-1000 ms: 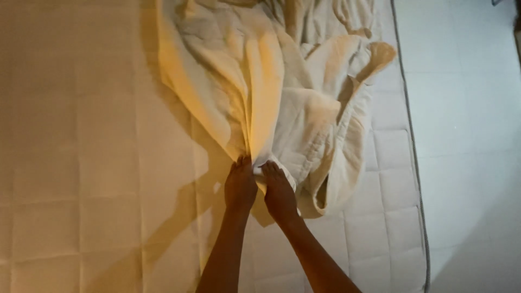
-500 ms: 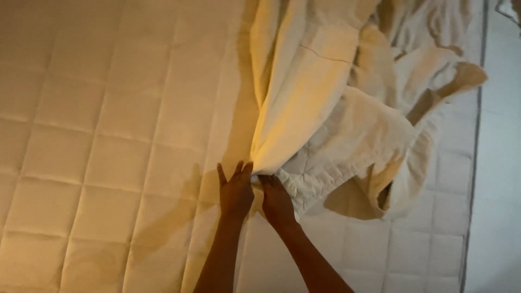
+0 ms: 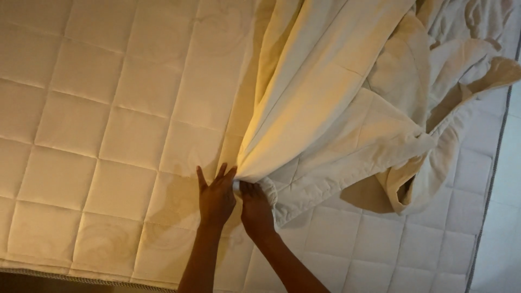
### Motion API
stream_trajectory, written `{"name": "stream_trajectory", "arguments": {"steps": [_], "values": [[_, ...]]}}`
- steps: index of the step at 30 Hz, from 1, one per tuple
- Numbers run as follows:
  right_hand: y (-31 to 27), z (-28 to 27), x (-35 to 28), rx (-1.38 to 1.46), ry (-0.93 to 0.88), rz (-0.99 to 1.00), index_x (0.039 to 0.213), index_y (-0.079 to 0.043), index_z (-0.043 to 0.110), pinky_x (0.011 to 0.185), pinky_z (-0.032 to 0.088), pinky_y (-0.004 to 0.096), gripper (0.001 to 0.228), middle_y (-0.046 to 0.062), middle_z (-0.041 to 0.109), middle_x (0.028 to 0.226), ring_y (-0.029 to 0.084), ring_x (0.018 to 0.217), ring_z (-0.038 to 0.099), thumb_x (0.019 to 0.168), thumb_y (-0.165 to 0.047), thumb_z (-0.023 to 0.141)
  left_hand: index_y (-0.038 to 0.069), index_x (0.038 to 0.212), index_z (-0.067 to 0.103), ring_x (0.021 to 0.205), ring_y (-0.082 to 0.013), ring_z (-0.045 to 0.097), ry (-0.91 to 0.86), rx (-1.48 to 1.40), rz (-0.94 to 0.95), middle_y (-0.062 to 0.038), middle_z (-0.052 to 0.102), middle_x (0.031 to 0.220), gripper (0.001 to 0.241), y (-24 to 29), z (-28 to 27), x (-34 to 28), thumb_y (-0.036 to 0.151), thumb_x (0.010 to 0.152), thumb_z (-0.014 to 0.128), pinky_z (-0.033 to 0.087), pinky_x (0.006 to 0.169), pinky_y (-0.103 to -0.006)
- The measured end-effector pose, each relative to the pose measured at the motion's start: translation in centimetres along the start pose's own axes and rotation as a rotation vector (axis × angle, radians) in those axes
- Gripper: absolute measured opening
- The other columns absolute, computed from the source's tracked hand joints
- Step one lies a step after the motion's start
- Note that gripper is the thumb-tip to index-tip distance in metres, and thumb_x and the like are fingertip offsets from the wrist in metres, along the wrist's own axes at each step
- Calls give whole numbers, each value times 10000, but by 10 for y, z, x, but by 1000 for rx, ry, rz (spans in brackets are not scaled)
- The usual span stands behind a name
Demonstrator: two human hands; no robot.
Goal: The person folds a white duvet on a bed by hand. They repeatedly smooth, fold, and adjust the bedding to create a neat pile on the mattress.
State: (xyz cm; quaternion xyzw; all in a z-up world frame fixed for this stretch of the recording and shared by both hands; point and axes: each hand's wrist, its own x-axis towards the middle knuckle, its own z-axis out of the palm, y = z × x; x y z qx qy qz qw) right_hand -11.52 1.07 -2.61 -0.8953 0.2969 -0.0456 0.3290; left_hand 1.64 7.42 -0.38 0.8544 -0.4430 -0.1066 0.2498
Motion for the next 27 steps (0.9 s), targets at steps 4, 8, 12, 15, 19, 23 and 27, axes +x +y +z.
{"name": "stream_trajectory", "arguments": {"steps": [4, 8, 12, 15, 19, 23, 27], "values": [[-8, -21, 0, 65, 11, 16, 1437, 68, 520, 1210, 332, 505, 480, 273, 550, 1461, 442, 1360, 500, 975, -13, 419, 93, 1354, 608, 1401, -168, 524, -19, -15, -20, -45, 698, 1346, 450, 1, 11, -3, -4, 923, 523, 107, 1274, -635], [19, -42, -13, 5, 118, -70, 1443, 69, 493, 1242, 258, 547, 480, 310, 487, 1492, 485, 1431, 410, 1004, -123, 475, -13, 1450, 497, 1487, -315, 353, 29, -21, -18, -174, 516, 1507, 525, 29, 15, 0, 50, 931, 533, 128, 1236, -634], [69, -83, -17, -278, 169, -10, 1491, 78, 388, 1235, 172, 583, 602, 366, 326, 1579, 518, 1487, 282, 992, -232, 520, -39, 1509, 446, 1544, -361, 279, 30, -97, 120, -250, 428, 1602, 667, 69, 40, -8, 79, 860, 542, 161, 1248, -579], [107, -115, -13, -330, 215, 65, 1523, 86, 326, 1233, 166, 574, 710, 353, 260, 1611, 534, 1504, 201, 941, -253, 549, 35, 1512, 436, 1590, -269, 335, -67, 65, 348, -116, 468, 1619, 592, 86, 91, -20, 132, 943, 569, 200, 1310, -498], [144, -127, -12, -388, 195, 84, 1524, 133, 276, 1242, 168, 561, 792, 372, 229, 1612, 532, 1513, 182, 946, -317, 577, -13, 1508, 396, 1509, -308, 330, -243, -16, 235, -161, 426, 1577, 718, 109, 86, -5, 234, 876, 630, 210, 1264, -482], [151, -122, -11, -340, 133, 189, 1537, 129, 270, 1240, 160, 561, 826, 345, 233, 1627, 487, 1533, 191, 983, -387, 597, -22, 1531, 372, 1491, -309, 336, -193, 55, 229, -167, 401, 1599, 835, 108, 92, -5, 375, 869, 690, 232, 1228, -461], [153, -111, -13, -352, 181, 182, 1552, 115, 269, 1261, 165, 551, 797, 337, 237, 1645, 487, 1555, 187, 1006, -376, 582, 0, 1553, 366, 1501, -291, 338, -163, 40, 209, -146, 403, 1608, 823, 106, 97, -9, 351, 887, 698, 236, 1239, -453]]}}
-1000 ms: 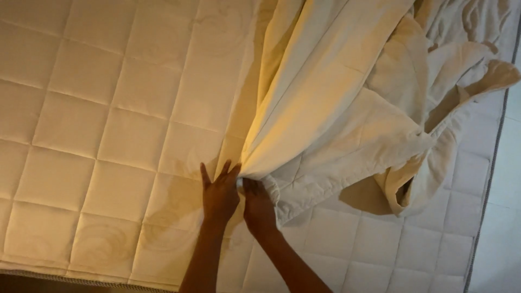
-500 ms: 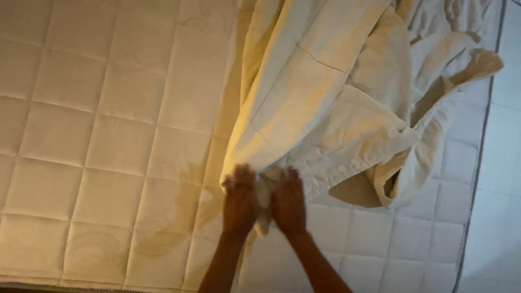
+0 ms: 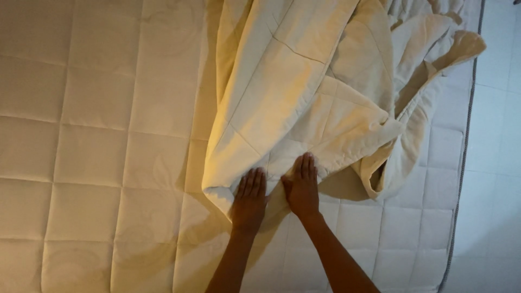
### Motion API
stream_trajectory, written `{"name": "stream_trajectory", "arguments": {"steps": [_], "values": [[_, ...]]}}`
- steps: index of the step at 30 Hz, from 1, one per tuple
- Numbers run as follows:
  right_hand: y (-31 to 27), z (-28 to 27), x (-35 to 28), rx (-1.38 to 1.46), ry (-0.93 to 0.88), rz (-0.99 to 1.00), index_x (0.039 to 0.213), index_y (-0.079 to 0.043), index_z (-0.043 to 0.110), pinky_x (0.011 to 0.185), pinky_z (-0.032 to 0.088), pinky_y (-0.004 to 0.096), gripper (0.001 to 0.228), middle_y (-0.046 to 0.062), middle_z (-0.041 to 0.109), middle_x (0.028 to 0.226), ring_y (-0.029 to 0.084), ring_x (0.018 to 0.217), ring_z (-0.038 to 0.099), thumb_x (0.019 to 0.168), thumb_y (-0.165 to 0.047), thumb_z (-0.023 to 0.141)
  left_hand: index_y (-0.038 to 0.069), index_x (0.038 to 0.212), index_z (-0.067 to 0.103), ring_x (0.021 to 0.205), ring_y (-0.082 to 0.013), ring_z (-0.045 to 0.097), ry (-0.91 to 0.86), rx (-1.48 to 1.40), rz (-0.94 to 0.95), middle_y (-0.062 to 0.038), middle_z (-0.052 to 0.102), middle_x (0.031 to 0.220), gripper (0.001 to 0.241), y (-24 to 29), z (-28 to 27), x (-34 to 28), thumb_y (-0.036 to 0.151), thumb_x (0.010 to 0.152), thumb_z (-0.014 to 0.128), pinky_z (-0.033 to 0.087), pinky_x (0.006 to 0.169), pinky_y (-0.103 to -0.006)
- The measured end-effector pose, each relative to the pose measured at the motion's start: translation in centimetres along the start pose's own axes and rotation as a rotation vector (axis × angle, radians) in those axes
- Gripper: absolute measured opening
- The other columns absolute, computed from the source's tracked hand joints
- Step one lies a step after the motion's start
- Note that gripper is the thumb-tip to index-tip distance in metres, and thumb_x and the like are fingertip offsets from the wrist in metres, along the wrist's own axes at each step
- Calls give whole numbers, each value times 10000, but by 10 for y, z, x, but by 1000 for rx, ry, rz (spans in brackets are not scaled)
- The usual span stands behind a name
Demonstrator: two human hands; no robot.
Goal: The person folds a white duvet on a bed by hand. They repeatedly smooth, fold, and adjust the bedding to create a neat pile on the mattress.
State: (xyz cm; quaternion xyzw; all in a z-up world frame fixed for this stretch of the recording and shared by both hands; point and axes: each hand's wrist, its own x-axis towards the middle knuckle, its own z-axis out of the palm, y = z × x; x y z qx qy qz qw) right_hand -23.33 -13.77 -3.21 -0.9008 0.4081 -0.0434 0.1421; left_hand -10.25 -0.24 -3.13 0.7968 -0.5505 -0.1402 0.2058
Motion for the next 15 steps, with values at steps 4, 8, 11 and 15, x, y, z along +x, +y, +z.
{"name": "stream_trajectory", "arguments": {"steps": [4, 8, 11, 15], "values": [[-4, 3, -1, -1, 5, 19, 1553, 110, 263, 1247, 161, 556, 809, 328, 240, 1640, 481, 1544, 190, 993, -383, 575, 6, 1547, 366, 1507, -291, 337, -9, 11, 21, -141, 404, 1606, 789, -3, -3, -2, 327, 898, 681, 243, 1246, -452], [-9, 7, -8, -2, 32, 9, 1562, 124, 249, 1257, 156, 564, 769, 341, 235, 1641, 492, 1545, 193, 1031, -365, 515, 15, 1538, 393, 1499, -281, 349, -20, 10, 22, -130, 412, 1603, 718, -8, -2, -10, 301, 925, 635, 251, 1234, -453], [-19, 8, -19, 12, 48, 15, 1566, 129, 246, 1264, 154, 563, 747, 350, 234, 1643, 502, 1549, 196, 1043, -350, 481, 38, 1534, 419, 1505, -249, 364, -38, 134, 26, -106, 424, 1607, 660, -12, 0, -23, 262, 944, 610, 257, 1244, -431], [-27, 20, -35, -25, 82, -10, 1559, 144, 249, 1264, 147, 569, 736, 363, 238, 1634, 511, 1540, 204, 1048, -337, 469, 39, 1517, 455, 1490, -238, 388, 9, 55, 28, -105, 448, 1597, 650, -19, -14, -37, 286, 936, 604, 262, 1225, -432]]}}
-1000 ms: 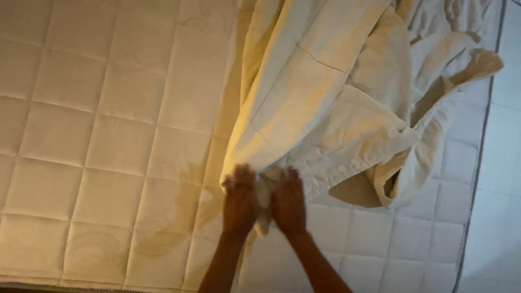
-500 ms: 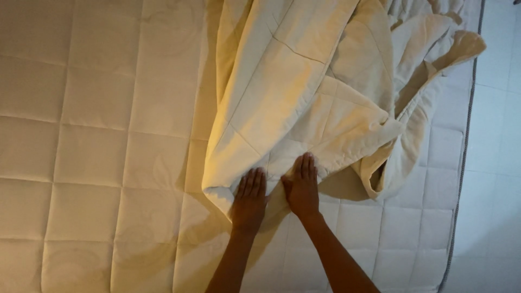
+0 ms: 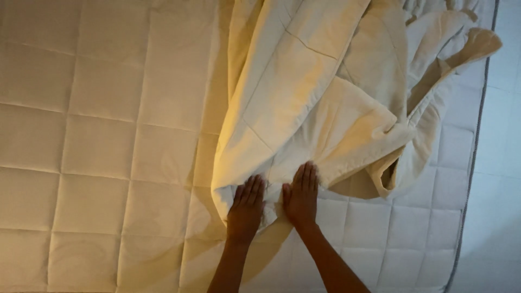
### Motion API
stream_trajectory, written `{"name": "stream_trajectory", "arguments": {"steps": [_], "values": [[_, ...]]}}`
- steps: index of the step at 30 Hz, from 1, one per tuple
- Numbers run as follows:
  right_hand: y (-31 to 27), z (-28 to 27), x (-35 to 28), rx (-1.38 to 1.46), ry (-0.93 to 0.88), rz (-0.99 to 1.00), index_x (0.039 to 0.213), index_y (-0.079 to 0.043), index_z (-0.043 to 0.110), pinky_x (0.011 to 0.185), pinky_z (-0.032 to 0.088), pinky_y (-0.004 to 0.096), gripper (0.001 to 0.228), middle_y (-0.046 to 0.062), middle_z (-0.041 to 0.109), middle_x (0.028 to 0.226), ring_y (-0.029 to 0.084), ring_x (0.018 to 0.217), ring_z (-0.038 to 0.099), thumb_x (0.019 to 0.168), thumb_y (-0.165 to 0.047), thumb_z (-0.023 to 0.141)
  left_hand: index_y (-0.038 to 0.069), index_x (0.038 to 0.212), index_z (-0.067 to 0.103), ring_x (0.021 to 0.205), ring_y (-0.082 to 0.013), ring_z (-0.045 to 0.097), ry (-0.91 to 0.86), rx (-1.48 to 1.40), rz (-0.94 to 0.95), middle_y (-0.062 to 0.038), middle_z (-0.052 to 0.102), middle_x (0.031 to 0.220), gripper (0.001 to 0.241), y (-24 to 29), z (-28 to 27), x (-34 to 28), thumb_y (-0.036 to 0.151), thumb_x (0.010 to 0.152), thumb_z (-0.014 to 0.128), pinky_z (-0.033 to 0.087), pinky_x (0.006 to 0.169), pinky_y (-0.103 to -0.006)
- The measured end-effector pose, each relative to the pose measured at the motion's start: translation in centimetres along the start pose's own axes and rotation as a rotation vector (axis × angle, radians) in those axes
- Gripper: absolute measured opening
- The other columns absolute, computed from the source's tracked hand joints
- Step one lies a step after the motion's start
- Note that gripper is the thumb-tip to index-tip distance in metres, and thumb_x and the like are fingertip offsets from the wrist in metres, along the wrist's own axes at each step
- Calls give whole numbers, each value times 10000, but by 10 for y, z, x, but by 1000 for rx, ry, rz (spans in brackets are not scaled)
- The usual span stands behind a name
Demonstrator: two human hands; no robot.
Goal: The person folds a white duvet on a bed by hand. They repeatedly smooth, fold, and adjust the bedding to create a neat pile on the mattress.
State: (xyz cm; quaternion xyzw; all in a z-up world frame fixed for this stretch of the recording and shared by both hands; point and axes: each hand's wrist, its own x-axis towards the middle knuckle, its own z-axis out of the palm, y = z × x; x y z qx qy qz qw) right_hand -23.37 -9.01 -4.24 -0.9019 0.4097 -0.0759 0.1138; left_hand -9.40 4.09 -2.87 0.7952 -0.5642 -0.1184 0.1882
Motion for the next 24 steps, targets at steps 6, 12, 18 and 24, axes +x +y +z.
{"name": "stream_trajectory", "arguments": {"steps": [6, 12, 18, 24], "values": [[-22, 4, -15, -32, 19, 6, 1535, 147, 260, 1253, 153, 580, 731, 363, 250, 1622, 515, 1533, 215, 1027, -334, 472, 10, 1496, 476, 1478, -253, 388, 24, -22, 44, -132, 445, 1596, 640, -22, -5, -17, 345, 967, 607, 266, 1231, -437], [-36, 2, -27, 50, 21, 35, 1542, 149, 275, 1249, 173, 577, 714, 360, 273, 1622, 511, 1534, 229, 1031, -301, 489, 28, 1507, 479, 1476, -240, 395, 11, 7, 59, -111, 467, 1584, 632, -27, -12, -26, 349, 977, 600, 266, 1237, -431], [-8, -13, -16, 97, 103, -92, 1486, 12, 426, 1248, 233, 590, 638, 307, 391, 1577, 487, 1507, 321, 962, -325, 568, 12, 1517, 432, 1524, -290, 324, -53, -28, -38, -156, 413, 1603, 675, -11, -21, -18, 234, 896, 574, 165, 1271, -512], [59, -50, 24, 14, 246, -204, 1500, -11, 464, 1264, 200, 616, 691, 284, 405, 1582, 475, 1513, 332, 947, -396, 614, 22, 1540, 407, 1535, -353, 266, 44, -53, -38, -208, 331, 1629, 724, 14, -11, -9, 271, 882, 573, 136, 1261, -547]]}}
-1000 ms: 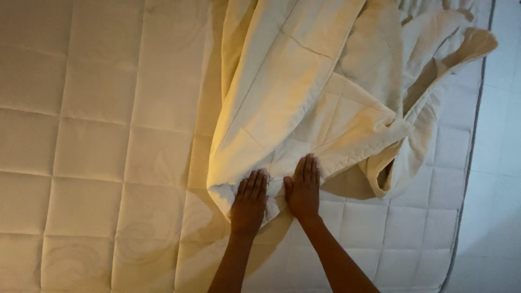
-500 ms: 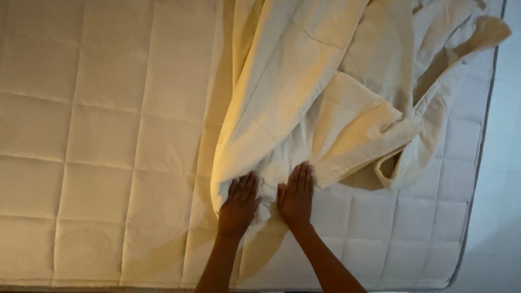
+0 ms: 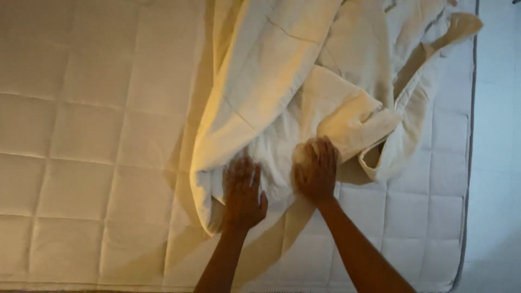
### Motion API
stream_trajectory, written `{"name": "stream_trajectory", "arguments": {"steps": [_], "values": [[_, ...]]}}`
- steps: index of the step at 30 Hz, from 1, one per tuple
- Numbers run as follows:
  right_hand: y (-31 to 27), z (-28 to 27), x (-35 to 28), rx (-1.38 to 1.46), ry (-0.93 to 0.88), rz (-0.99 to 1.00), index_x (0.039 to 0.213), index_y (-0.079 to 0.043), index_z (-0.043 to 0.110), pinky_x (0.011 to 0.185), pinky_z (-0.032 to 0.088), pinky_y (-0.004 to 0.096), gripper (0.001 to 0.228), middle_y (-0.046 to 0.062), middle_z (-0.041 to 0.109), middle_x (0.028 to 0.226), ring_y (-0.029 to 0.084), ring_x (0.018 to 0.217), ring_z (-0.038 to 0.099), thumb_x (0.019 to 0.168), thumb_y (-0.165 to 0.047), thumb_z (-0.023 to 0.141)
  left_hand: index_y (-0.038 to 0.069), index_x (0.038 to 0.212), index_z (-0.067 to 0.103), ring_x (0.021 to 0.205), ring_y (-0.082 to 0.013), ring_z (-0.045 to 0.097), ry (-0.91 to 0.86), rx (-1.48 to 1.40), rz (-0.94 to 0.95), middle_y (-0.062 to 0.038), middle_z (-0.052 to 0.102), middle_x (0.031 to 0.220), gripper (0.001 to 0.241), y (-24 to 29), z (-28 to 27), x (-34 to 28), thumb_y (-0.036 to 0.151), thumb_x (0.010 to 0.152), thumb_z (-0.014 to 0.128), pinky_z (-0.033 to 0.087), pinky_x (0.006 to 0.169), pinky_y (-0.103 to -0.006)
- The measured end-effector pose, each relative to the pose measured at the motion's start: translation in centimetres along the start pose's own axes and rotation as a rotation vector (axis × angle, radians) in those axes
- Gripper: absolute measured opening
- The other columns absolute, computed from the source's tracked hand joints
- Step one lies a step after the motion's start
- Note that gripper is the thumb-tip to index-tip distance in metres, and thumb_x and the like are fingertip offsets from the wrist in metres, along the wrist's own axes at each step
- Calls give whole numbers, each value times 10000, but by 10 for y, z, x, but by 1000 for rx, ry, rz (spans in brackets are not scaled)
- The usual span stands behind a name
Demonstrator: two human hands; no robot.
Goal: The person folds a white duvet on a bed by hand. They repeatedly smooth, fold, and adjust the bedding to create a neat pile on the mattress.
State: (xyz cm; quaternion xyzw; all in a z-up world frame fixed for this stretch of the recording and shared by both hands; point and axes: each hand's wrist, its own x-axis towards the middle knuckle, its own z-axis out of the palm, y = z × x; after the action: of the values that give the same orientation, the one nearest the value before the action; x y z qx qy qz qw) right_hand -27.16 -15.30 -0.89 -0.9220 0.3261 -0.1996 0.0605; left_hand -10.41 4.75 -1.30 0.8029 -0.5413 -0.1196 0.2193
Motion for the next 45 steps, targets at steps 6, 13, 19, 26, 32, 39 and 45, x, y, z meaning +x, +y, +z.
{"name": "stream_trajectory", "arguments": {"steps": [6, 13, 19, 26, 32, 39, 45], "values": [[3, 10, -6, -18, -55, 54, 1477, 4, 498, 1261, 195, 600, 677, 274, 420, 1558, 456, 1501, 320, 914, -357, 605, 35, 1570, 374, 1548, -433, 193, 96, -52, -35, -273, 228, 1661, 786, 13, 20, 16, 318, 864, 571, 99, 1249, -592], [-3, 18, -2, -37, -37, 78, 1478, 31, 493, 1260, 196, 602, 673, 297, 402, 1584, 478, 1515, 314, 901, -308, 574, 94, 1561, 404, 1512, -424, 273, 105, -25, -57, -223, 289, 1651, 827, -3, 56, 16, 340, 794, 591, 195, 1214, -587], [-3, 24, -1, -56, -34, 88, 1460, 40, 487, 1245, 191, 606, 695, 295, 401, 1565, 495, 1494, 325, 874, -325, 565, 46, 1533, 441, 1433, -458, 355, 58, -37, -45, -276, 357, 1595, 796, -15, 74, 15, 361, 812, 562, 245, 1164, -614], [-5, 26, -6, -47, 46, 78, 1423, 39, 528, 1254, 208, 577, 659, 286, 443, 1538, 471, 1477, 361, 872, -323, 550, 45, 1530, 450, 1478, -458, 345, 200, -62, 29, -273, 384, 1593, 762, -14, 69, 14, 359, 841, 539, 233, 1195, -610], [-12, 18, -4, -35, 129, 45, 1405, 30, 558, 1257, 237, 554, 614, 268, 471, 1531, 442, 1473, 388, 878, -287, 578, 33, 1521, 446, 1483, -450, 303, 204, -106, 36, -276, 362, 1592, 794, -9, 56, 26, 326, 795, 577, 200, 1189, -605], [-8, 21, -7, -32, 198, 7, 1387, 5, 588, 1236, 268, 540, 564, 250, 520, 1492, 425, 1442, 430, 882, -246, 607, 33, 1497, 488, 1513, -426, 316, 367, -69, 92, -262, 409, 1585, 758, -8, 54, 36, 270, 781, 571, 181, 1238, -570], [-3, 24, -14, -14, 244, -29, 1363, -7, 600, 1223, 296, 523, 526, 221, 552, 1452, 407, 1415, 451, 903, -261, 628, 45, 1420, 578, 1485, -396, 385, 450, -60, 112, -231, 484, 1555, 671, -13, 63, 39, 239, 777, 564, 209, 1245, -541]]}}
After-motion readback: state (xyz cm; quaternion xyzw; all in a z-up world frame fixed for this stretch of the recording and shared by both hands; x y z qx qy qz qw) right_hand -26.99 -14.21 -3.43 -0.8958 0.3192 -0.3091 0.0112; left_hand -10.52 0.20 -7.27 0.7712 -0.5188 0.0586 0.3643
